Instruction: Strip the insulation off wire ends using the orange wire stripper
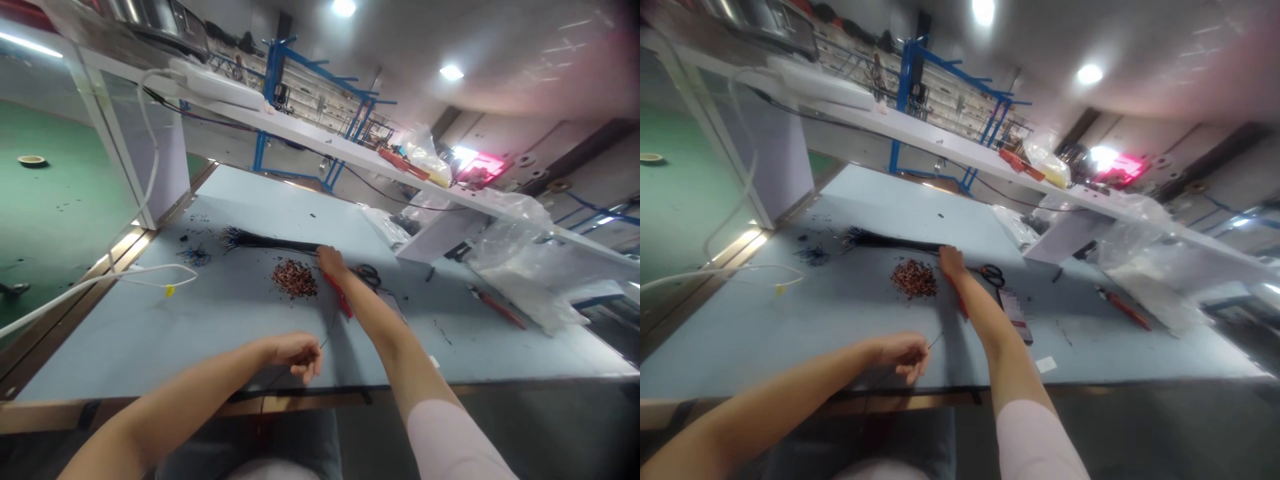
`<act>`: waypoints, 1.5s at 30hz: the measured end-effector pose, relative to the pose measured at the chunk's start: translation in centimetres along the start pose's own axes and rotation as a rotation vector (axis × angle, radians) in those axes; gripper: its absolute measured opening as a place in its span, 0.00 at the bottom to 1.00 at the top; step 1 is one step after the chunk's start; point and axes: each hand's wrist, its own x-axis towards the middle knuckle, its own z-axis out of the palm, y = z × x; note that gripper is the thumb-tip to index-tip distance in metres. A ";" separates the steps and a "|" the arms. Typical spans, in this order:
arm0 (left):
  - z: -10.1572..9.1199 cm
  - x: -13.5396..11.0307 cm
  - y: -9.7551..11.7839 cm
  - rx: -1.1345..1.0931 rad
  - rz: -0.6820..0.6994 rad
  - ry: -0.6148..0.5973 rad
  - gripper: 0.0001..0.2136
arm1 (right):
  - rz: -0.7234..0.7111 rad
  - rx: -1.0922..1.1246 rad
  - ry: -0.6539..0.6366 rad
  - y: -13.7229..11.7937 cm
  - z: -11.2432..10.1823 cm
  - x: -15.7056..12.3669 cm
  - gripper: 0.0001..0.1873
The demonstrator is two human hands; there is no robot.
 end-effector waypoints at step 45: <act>0.5 -0.1 0.3 0.026 0.044 0.083 0.13 | 0.009 -0.035 0.016 0.3 -2.0 -0.9 0.15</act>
